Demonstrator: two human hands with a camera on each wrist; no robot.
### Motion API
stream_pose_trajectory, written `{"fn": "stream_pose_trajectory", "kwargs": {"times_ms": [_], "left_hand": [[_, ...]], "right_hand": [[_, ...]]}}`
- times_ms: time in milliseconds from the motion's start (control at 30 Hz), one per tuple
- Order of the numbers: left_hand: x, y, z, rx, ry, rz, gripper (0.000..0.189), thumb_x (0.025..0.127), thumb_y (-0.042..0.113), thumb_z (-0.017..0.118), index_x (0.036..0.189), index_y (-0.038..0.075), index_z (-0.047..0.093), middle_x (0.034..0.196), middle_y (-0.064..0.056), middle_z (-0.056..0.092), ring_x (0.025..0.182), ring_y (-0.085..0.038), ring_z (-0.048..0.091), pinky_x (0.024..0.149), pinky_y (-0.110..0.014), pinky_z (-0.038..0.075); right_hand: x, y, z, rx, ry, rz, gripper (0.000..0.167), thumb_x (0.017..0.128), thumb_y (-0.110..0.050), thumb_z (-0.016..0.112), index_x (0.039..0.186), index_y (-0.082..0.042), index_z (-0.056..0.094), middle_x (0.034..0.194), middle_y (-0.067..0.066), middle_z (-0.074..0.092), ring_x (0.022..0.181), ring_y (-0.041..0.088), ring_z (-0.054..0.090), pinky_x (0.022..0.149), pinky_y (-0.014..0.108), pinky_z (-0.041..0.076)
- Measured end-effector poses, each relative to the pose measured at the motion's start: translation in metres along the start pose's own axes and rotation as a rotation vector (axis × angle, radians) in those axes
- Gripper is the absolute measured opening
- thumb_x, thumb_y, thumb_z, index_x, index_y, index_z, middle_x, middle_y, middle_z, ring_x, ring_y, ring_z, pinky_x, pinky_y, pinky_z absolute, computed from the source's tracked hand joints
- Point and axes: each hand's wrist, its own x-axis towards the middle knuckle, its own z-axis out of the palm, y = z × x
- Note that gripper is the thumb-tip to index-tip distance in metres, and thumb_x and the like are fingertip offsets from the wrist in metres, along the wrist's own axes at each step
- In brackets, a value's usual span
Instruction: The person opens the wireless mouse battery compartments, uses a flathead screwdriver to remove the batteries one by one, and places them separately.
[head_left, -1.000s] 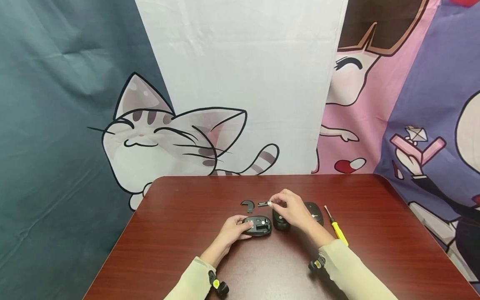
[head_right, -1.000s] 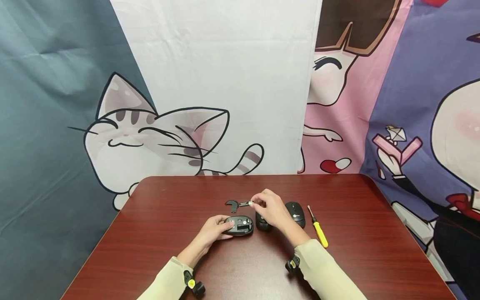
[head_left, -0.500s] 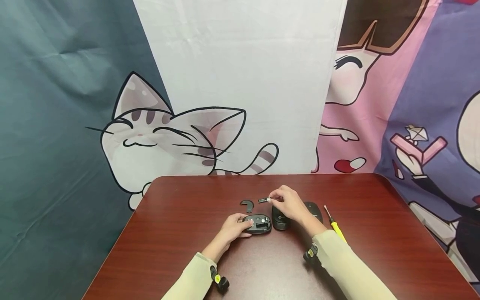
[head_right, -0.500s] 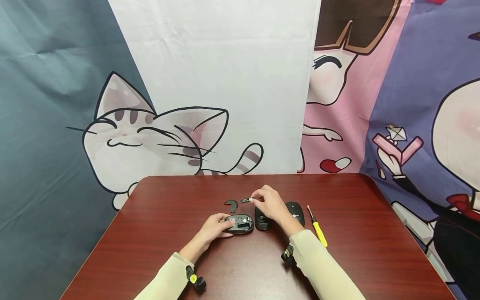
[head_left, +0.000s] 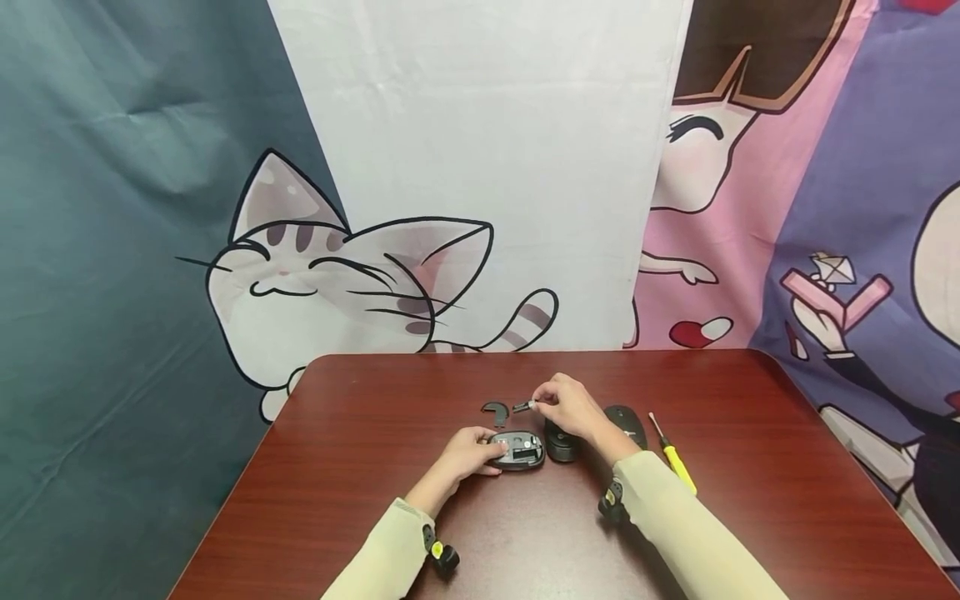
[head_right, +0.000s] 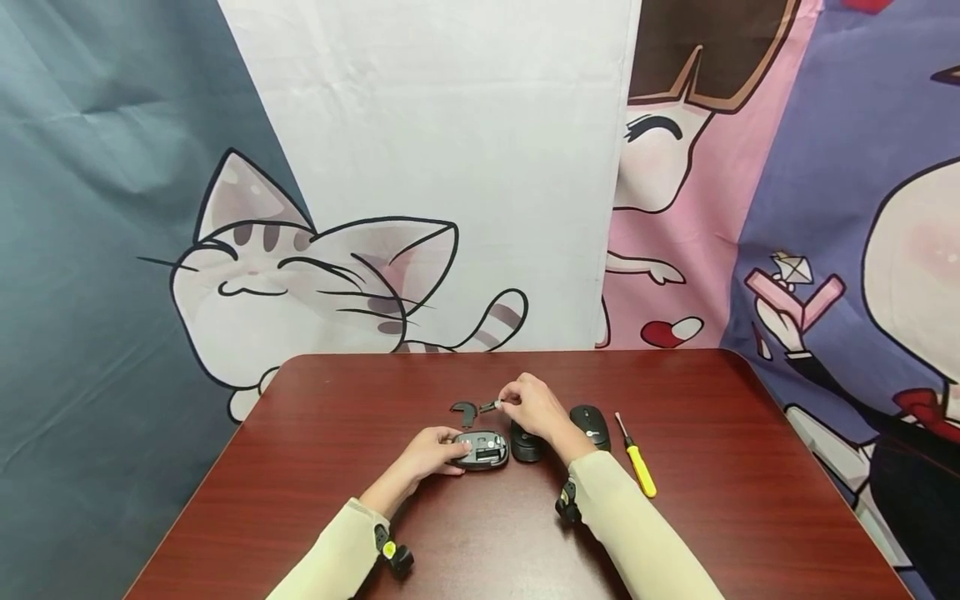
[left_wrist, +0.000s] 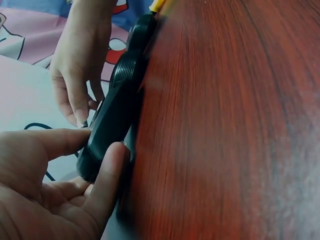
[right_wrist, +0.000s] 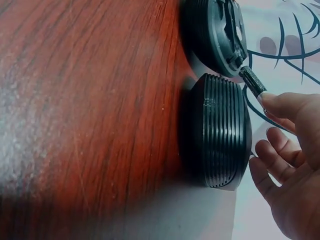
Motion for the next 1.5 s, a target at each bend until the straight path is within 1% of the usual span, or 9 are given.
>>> {"fn": "stream_pose_trajectory", "kwargs": {"times_ms": [133,333,567,633,833,1000,1100,1267,1500], "left_hand": [[-0.002,0.002,0.000,0.030,0.022,-0.004,0.044,0.091,0.013,0.075,0.124,-0.011,0.060,0.099,-0.014,0.060,0.070,-0.017,0.071,0.066,-0.030,0.063],[-0.005,0.006,-0.002,0.078,0.049,0.005,0.038,0.089,0.013,0.078,0.116,-0.008,0.062,0.095,-0.013,0.064,0.068,-0.016,0.070,0.063,-0.030,0.063],[-0.005,0.005,-0.002,0.089,0.048,0.013,0.037,0.088,0.013,0.078,0.114,-0.008,0.062,0.093,-0.012,0.065,0.068,-0.016,0.070,0.062,-0.030,0.063],[-0.006,0.006,-0.002,0.090,0.048,0.009,0.036,0.088,0.013,0.078,0.114,-0.007,0.062,0.094,-0.012,0.064,0.069,-0.016,0.069,0.062,-0.030,0.063],[-0.006,0.007,-0.001,0.106,0.044,0.017,0.037,0.089,0.013,0.077,0.114,-0.007,0.062,0.095,-0.012,0.064,0.069,-0.016,0.070,0.062,-0.030,0.063],[-0.005,0.007,-0.001,0.108,0.041,0.014,0.036,0.089,0.013,0.077,0.114,-0.007,0.062,0.095,-0.012,0.063,0.068,-0.017,0.071,0.062,-0.030,0.063],[-0.007,0.009,-0.002,0.111,0.034,0.011,0.036,0.089,0.013,0.077,0.114,-0.008,0.061,0.095,-0.012,0.063,0.067,-0.016,0.070,0.062,-0.029,0.063],[-0.010,0.012,-0.002,0.135,0.029,0.012,0.034,0.089,0.013,0.077,0.111,-0.008,0.061,0.094,-0.012,0.061,0.066,-0.015,0.070,0.061,-0.026,0.062],[-0.010,0.011,-0.001,0.134,0.044,-0.004,0.033,0.088,0.012,0.077,0.111,-0.007,0.061,0.094,-0.012,0.061,0.069,-0.019,0.071,0.062,-0.030,0.063]], "right_hand": [[0.002,0.002,0.003,-0.009,-0.003,-0.004,0.005,0.085,-0.016,0.081,0.086,-0.015,0.076,0.083,-0.003,0.056,0.077,0.012,0.053,0.068,0.029,0.048],[0.007,0.003,0.007,-0.033,-0.022,0.001,0.006,0.083,-0.016,0.081,0.084,-0.015,0.076,0.083,-0.002,0.058,0.080,0.014,0.056,0.071,0.031,0.050],[0.010,0.004,0.013,-0.067,-0.065,0.072,0.007,0.083,-0.016,0.081,0.082,-0.017,0.074,0.084,-0.002,0.057,0.081,0.015,0.055,0.074,0.033,0.050],[0.010,0.004,0.015,-0.075,-0.078,0.082,0.006,0.084,-0.017,0.080,0.082,-0.018,0.074,0.085,-0.002,0.057,0.082,0.015,0.055,0.075,0.034,0.050],[0.012,0.003,0.014,-0.089,-0.081,0.104,0.008,0.083,-0.015,0.080,0.080,-0.017,0.073,0.085,-0.001,0.057,0.082,0.016,0.055,0.076,0.036,0.051],[0.013,0.002,0.014,-0.107,-0.105,0.125,0.008,0.083,-0.015,0.079,0.080,-0.016,0.072,0.085,0.001,0.057,0.082,0.017,0.055,0.076,0.038,0.051],[0.013,0.001,0.014,-0.112,-0.133,0.155,0.010,0.084,-0.016,0.080,0.080,-0.016,0.071,0.086,0.001,0.056,0.082,0.017,0.053,0.076,0.037,0.051],[0.012,-0.001,0.014,-0.112,-0.173,0.172,0.011,0.085,-0.016,0.080,0.080,-0.014,0.070,0.085,0.002,0.055,0.081,0.017,0.052,0.075,0.037,0.050],[0.011,-0.002,0.014,-0.156,-0.182,0.172,0.011,0.085,-0.016,0.080,0.081,-0.016,0.070,0.087,0.001,0.055,0.083,0.018,0.053,0.075,0.037,0.050]]}}
